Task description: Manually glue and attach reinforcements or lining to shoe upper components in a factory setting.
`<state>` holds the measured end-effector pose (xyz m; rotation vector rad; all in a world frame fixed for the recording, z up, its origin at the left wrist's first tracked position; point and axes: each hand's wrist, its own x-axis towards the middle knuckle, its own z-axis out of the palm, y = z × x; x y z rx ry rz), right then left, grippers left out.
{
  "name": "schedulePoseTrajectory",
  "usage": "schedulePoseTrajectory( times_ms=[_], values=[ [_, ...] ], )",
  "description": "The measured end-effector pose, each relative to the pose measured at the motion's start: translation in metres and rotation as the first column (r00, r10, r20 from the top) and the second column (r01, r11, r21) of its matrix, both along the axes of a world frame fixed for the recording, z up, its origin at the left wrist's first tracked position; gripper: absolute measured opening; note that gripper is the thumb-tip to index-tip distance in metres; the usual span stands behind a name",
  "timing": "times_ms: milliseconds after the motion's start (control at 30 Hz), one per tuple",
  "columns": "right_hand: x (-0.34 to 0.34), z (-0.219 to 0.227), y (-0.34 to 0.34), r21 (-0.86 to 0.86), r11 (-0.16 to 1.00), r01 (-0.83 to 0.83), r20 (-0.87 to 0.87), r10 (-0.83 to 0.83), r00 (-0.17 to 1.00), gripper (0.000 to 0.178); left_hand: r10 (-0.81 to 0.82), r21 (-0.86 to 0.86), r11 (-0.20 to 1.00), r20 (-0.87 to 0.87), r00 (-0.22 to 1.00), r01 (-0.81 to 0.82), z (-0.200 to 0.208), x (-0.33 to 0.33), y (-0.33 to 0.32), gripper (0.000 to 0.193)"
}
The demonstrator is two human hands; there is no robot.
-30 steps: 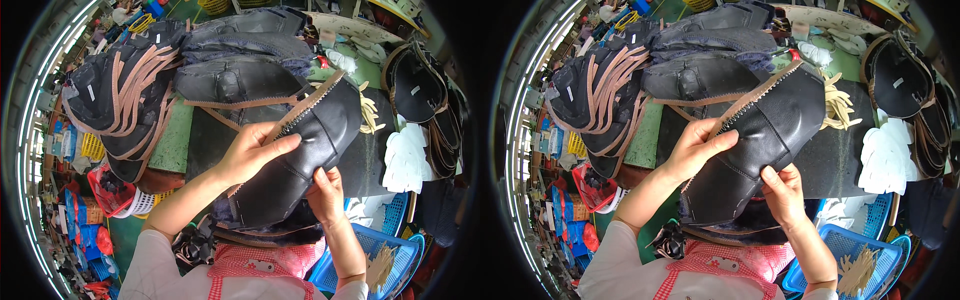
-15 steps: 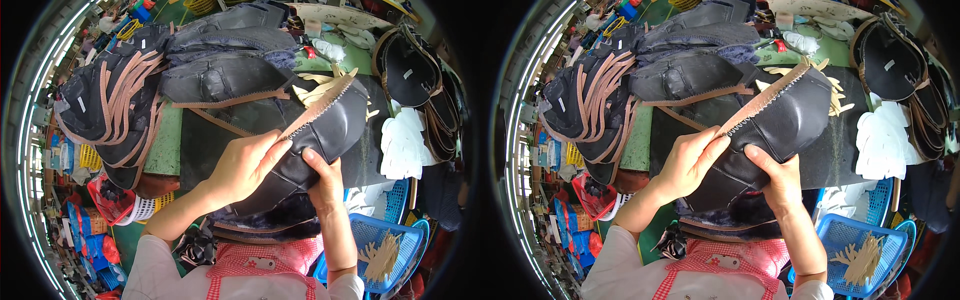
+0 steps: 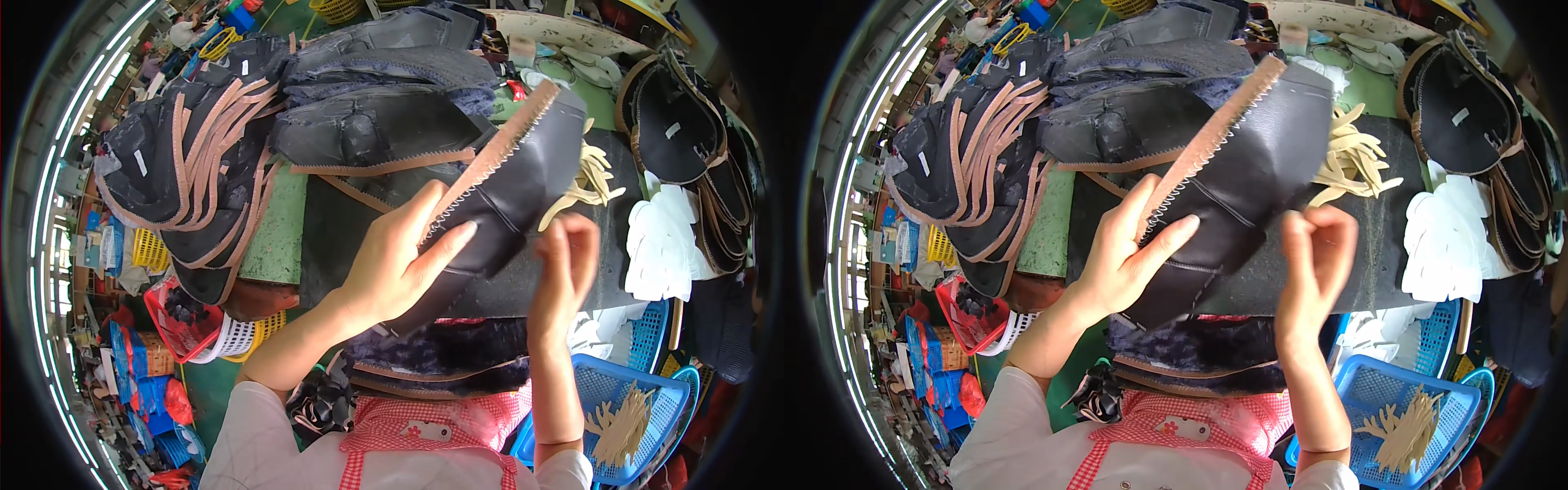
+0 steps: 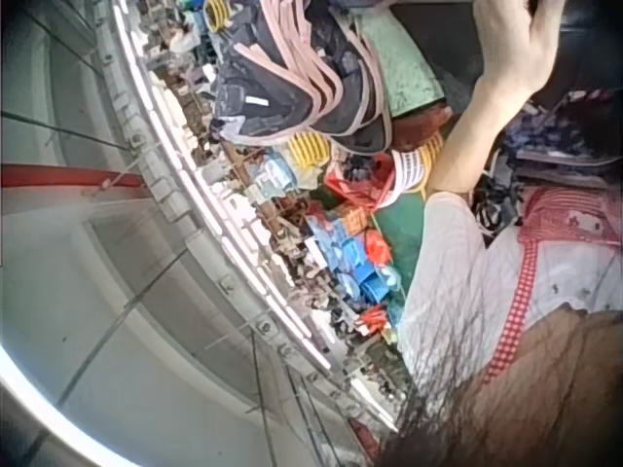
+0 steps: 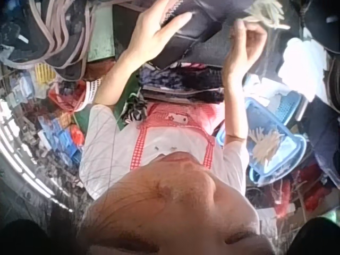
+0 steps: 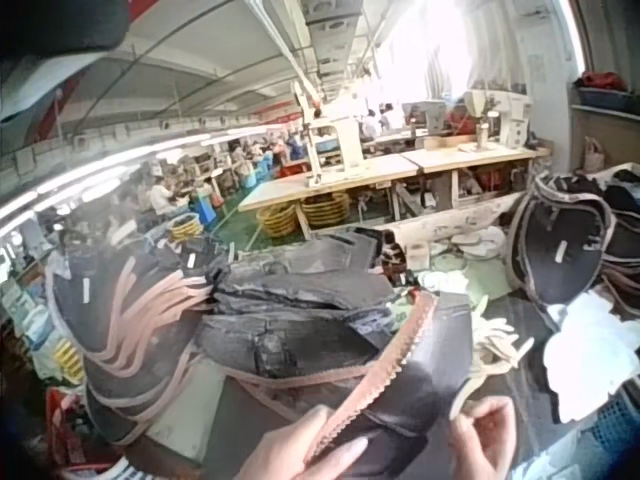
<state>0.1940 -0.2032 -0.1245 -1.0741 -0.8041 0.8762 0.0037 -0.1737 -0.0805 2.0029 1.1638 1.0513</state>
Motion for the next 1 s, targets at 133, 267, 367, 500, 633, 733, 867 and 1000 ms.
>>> schedulePoseTrajectory(
  times_ms=[133,267,367,500,633,733,867,1000],
  values=[
    [-0.008,0.022,-0.012,-0.051,0.939,-0.34,-0.095,0.334,0.938,0.014,0.07,0.107,0.993,-0.167,0.983,-0.053,0.002,0.007,-0.01,0.028],
    [-0.024,0.014,-0.001,-0.096,0.925,-0.369,-0.019,0.369,0.929,0.023,0.03,0.16,0.987,-0.329,0.944,0.025,-0.002,0.012,-0.022,0.038],
    [-0.015,0.006,-0.002,-0.113,0.895,-0.432,-0.027,0.432,0.901,0.016,-0.097,0.132,0.982,-0.281,0.955,0.138,0.001,0.011,-0.022,0.041],
    [-0.01,0.004,-0.006,-0.127,0.868,-0.48,-0.073,0.474,0.877,0.014,-0.145,0.039,0.988,-0.13,0.981,0.151,-0.02,0.004,-0.011,0.03],
    [-0.009,0.004,-0.003,-0.182,0.852,-0.491,-0.103,0.48,0.871,0.013,-0.115,0.039,0.992,-0.062,0.991,0.118,-0.027,0.009,-0.013,0.037],
    [-0.006,-0.006,-0.005,-0.138,0.833,-0.536,-0.181,0.511,0.84,0.009,-0.079,-0.19,0.978,0.056,0.995,0.089,-0.032,0.005,-0.014,0.037],
    [-0.009,-0.009,-0.01,-0.097,0.83,-0.549,-0.215,0.521,0.826,0.009,-0.085,-0.283,0.955,0.037,0.996,0.092,-0.034,-0.002,-0.008,0.035],
    [-0.013,-0.01,-0.013,-0.107,0.815,-0.57,-0.245,0.534,0.809,0.008,-0.126,-0.264,0.953,0.092,0.988,0.146,-0.036,-0.005,-0.003,0.032]
  ],
)
